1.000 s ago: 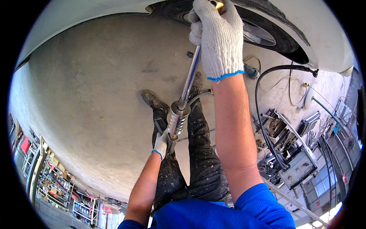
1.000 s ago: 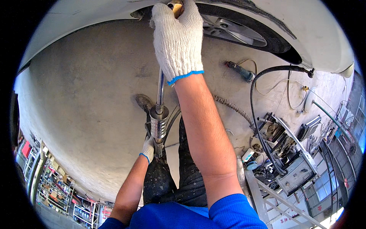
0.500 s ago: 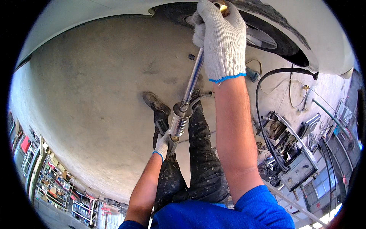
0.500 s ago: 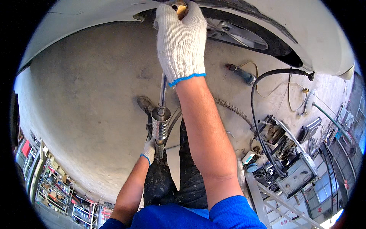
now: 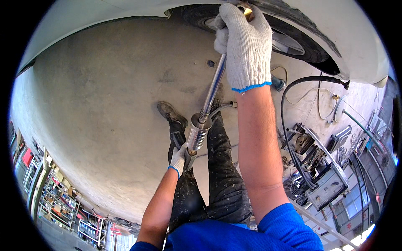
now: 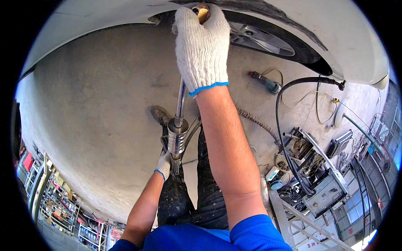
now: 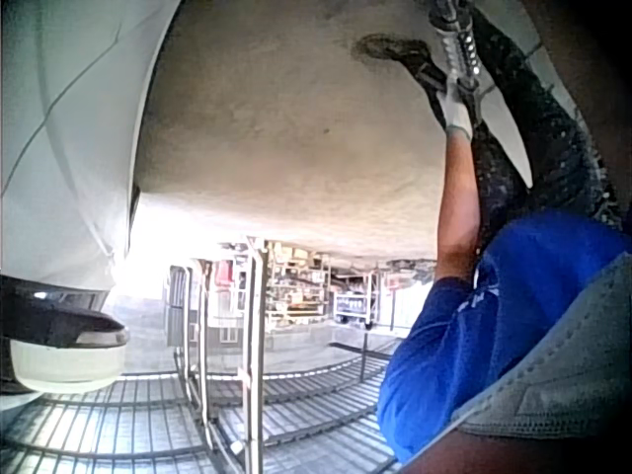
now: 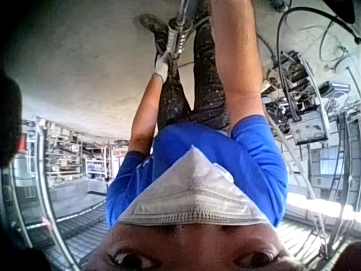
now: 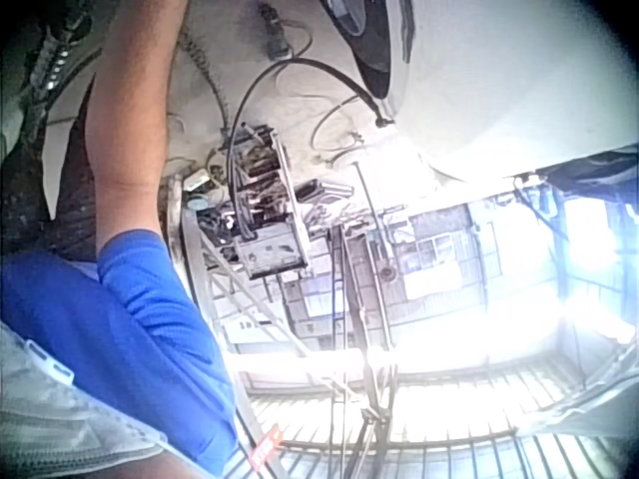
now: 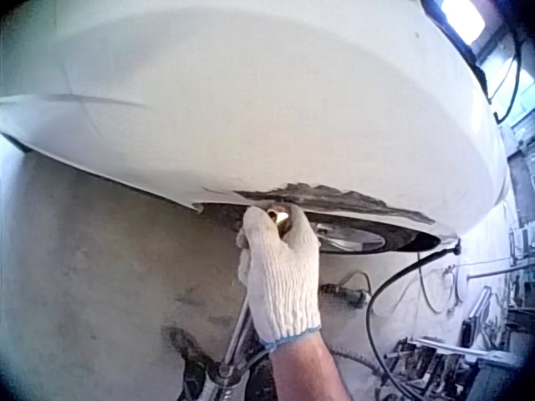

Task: The person uses a dent puller on the front fender near the wheel arch, then switches to an angle grinder to smooth the surface, producing sparks. The person alternates between pulling and grinding, periodically touching the fender to check the surface.

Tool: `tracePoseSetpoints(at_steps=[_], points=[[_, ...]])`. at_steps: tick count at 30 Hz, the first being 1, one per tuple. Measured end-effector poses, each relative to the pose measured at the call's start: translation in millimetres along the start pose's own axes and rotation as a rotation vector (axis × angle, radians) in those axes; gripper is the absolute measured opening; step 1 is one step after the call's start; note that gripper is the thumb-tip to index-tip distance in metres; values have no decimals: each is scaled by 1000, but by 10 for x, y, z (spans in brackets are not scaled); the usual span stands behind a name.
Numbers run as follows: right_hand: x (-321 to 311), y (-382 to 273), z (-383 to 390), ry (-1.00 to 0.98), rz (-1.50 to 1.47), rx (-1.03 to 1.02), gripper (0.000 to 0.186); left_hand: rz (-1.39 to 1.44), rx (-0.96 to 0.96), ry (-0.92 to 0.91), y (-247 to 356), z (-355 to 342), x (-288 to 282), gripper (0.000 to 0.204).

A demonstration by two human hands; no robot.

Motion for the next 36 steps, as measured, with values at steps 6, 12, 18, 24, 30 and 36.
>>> tracePoseSetpoints(at_steps=[6, 12, 18, 24, 30, 36], points=[[3, -6, -1, -5, 2, 1, 29, -9, -6, -5, -10, -29, -25, 72], [-1, 4, -2, -6, 2, 5, 30, -19, -14, 1, -9, -28, -23, 77], [4, 7, -5, -9, 1, 13, 30, 12, 17, -7, 22, -3, -7, 78], [-4, -18, 0, -16, 4, 29, 30, -46, -16, -1, 17, -22, -49, 72], [24, -63, -3, -40, 8, 78, 31, -44, 66, -26, 58, -30, -25, 73], [221, 766, 871, -256, 82, 381, 32, -60, -4, -8, 81, -27, -125, 82]])
Point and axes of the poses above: each hand's wrist, its own z-axis away from the middle knuckle, its own x-axis out of the palm, y = z × x, the point moved 10 cm from there along -z, towards the middle knuckle, and after that the axes turned 15 degrees about -y, right-handed, at the moved point
